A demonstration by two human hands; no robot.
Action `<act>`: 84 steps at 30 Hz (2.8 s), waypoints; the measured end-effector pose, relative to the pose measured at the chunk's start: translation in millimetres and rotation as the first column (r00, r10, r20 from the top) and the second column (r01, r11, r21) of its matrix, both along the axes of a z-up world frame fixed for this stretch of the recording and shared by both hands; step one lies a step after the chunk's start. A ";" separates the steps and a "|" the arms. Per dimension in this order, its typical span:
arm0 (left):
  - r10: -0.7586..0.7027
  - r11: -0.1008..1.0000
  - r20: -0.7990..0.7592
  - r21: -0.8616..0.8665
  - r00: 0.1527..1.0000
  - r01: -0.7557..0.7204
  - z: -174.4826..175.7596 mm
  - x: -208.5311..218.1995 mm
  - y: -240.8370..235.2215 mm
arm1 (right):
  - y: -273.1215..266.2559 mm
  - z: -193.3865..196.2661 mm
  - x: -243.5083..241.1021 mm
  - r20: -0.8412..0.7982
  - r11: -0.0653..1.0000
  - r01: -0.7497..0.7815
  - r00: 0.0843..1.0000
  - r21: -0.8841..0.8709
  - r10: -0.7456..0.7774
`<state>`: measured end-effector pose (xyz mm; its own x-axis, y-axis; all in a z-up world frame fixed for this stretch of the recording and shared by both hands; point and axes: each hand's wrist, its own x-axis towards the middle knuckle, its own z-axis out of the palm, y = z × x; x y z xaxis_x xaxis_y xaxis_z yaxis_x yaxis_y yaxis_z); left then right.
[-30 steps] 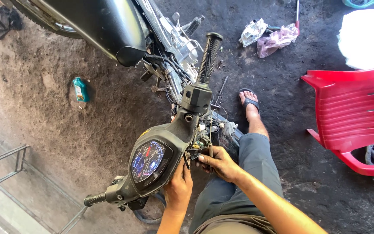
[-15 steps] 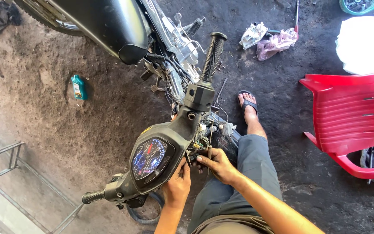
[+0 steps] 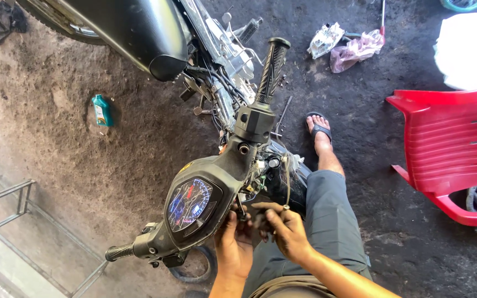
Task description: The person works on the wiring of a motorcycle's handlebar area. They use a screwdriver to manipulate the wires and components behind the instrument cluster. The camera shakes significantly throughout the process.
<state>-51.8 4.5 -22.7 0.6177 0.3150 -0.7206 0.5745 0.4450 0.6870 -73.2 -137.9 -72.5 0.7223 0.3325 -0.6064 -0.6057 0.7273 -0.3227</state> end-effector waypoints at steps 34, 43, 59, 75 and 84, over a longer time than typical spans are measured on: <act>0.207 0.970 -0.164 -0.091 0.964 -0.224 1.1 -9.1 0.9 | -35.2 29.5 32.6 0.413 0.674 0.125 0.864 -0.729 0.287; -0.203 0.853 -0.029 0.485 0.979 0.191 -6.3 -17.7 11.0 | -3.3 -8.9 27.0 0.400 0.796 0.121 0.902 -0.593 0.161; -0.815 -0.221 -0.387 0.895 0.431 0.387 19.1 35.6 -2.6 | 1.1 -31.2 26.6 0.156 0.963 -0.101 0.977 -0.250 0.143; -0.764 0.045 -0.310 0.849 0.566 0.526 7.1 23.0 -2.4 | -7.6 -33.3 35.0 0.173 0.974 -0.170 0.965 -0.147 0.195; -0.738 0.056 -0.287 0.876 0.610 0.479 5.9 15.4 -2.8 | -8.3 -38.6 28.3 0.152 0.963 -0.195 0.963 -0.187 0.224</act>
